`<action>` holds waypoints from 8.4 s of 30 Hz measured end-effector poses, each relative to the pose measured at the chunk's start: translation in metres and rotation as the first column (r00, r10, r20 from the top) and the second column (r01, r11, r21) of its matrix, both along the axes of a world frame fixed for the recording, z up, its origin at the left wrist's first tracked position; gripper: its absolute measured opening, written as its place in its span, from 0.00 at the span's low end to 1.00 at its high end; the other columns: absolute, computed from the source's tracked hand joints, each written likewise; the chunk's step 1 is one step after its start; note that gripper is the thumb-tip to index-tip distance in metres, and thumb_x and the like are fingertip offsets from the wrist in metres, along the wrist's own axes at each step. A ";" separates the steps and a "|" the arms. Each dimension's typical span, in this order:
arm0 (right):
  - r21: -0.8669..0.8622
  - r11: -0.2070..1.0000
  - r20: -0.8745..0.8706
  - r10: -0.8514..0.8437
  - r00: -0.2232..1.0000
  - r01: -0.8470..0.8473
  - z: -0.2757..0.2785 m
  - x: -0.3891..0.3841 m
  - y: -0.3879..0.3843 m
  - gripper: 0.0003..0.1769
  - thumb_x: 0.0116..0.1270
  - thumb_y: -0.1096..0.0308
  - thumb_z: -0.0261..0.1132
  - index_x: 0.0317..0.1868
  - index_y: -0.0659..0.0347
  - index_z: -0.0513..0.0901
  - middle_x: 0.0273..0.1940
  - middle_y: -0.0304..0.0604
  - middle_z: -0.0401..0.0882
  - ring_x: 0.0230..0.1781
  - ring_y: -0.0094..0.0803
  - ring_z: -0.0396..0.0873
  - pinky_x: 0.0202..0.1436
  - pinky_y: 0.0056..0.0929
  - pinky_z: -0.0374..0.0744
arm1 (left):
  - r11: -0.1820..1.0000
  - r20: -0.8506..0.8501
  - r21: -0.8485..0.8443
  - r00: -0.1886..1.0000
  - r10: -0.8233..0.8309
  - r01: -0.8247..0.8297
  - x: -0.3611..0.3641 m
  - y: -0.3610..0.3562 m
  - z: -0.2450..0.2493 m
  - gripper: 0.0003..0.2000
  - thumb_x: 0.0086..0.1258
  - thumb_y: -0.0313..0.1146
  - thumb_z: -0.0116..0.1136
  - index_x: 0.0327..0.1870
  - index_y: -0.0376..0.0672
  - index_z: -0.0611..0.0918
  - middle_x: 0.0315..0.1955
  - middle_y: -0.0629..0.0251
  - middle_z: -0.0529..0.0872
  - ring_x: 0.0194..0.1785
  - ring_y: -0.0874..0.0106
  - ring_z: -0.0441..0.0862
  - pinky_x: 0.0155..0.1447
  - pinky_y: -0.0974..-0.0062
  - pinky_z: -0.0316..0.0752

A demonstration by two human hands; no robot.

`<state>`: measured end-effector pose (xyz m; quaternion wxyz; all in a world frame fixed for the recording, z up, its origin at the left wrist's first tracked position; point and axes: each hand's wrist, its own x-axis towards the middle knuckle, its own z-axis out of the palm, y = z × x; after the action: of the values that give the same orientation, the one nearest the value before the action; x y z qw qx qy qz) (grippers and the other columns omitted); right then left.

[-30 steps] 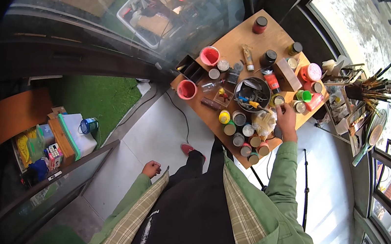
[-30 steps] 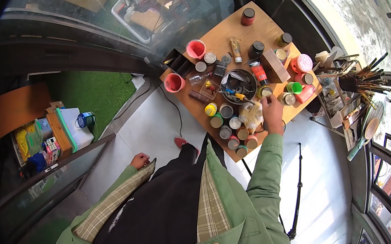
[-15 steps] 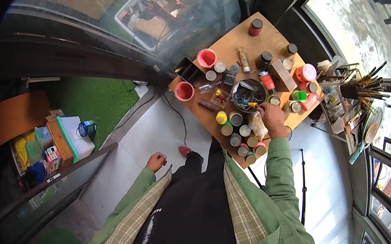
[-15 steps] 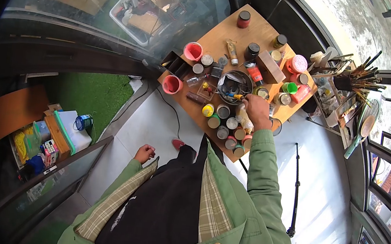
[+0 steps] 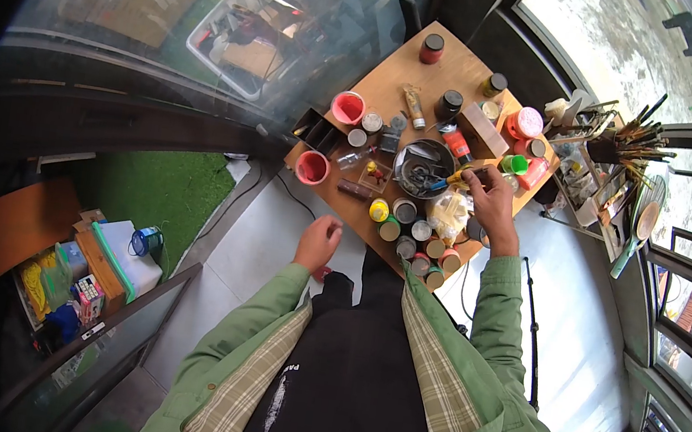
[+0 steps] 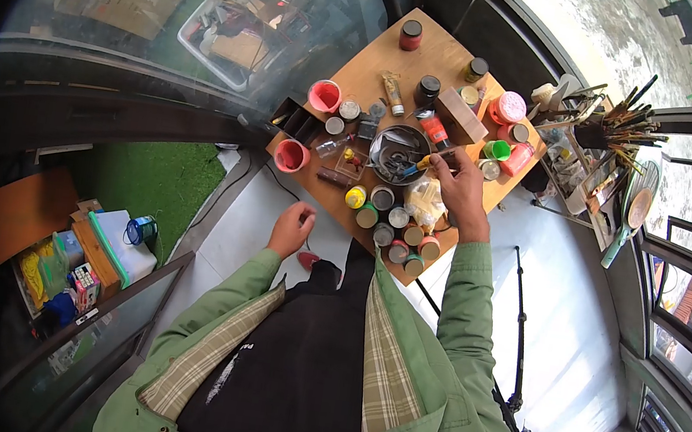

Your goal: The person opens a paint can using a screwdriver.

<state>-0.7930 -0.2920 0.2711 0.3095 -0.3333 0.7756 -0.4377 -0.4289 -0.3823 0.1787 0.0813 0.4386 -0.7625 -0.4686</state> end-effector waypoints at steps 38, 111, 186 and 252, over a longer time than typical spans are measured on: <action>0.009 0.357 0.983 -0.174 0.057 0.934 -0.011 0.379 0.097 0.25 0.80 0.51 0.50 0.65 0.61 0.69 0.55 0.46 0.79 0.53 0.37 0.79 0.59 0.37 0.77 | 0.127 -0.251 -0.180 0.079 -0.965 0.976 0.008 0.007 0.125 0.20 0.73 0.53 0.53 0.43 0.42 0.78 0.35 0.52 0.81 0.43 0.51 0.79 0.44 0.54 0.72; 0.163 -0.947 0.160 0.302 -0.940 -0.276 -0.100 1.586 0.366 0.17 0.74 0.66 0.62 0.60 0.61 0.81 0.20 0.34 0.76 0.19 0.18 0.71 0.25 0.22 0.70 | -0.927 0.030 -0.012 -0.927 0.375 -0.375 0.949 0.763 0.016 0.10 0.68 0.35 0.59 0.46 0.42 0.81 0.41 0.59 0.83 0.43 0.60 0.83 0.47 0.63 0.78; 0.376 -0.919 -0.197 -0.206 -0.959 0.120 -0.561 2.286 1.120 0.17 0.75 0.61 0.59 0.60 0.56 0.83 0.25 0.33 0.74 0.23 0.20 0.68 0.30 0.25 0.71 | -0.989 -0.285 -0.045 -0.950 -0.125 0.143 1.578 1.499 -0.596 0.22 0.83 0.47 0.38 0.49 0.36 0.79 0.37 0.59 0.83 0.42 0.70 0.78 0.51 0.69 0.72; 0.567 -0.821 -0.199 -0.214 -0.956 0.066 -0.570 2.289 1.113 0.18 0.74 0.64 0.61 0.60 0.57 0.83 0.22 0.33 0.73 0.23 0.19 0.70 0.30 0.23 0.69 | -0.675 -0.004 -0.650 -0.887 0.461 -0.348 1.725 1.270 -0.535 0.18 0.66 0.48 0.61 0.41 0.40 0.80 0.42 0.58 0.77 0.53 0.62 0.70 0.62 0.64 0.65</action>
<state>1.4956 0.8205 -0.2986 -0.1238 0.8751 0.3389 -0.3226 1.2958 0.8877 -0.3565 0.2256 0.9431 0.1637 0.1815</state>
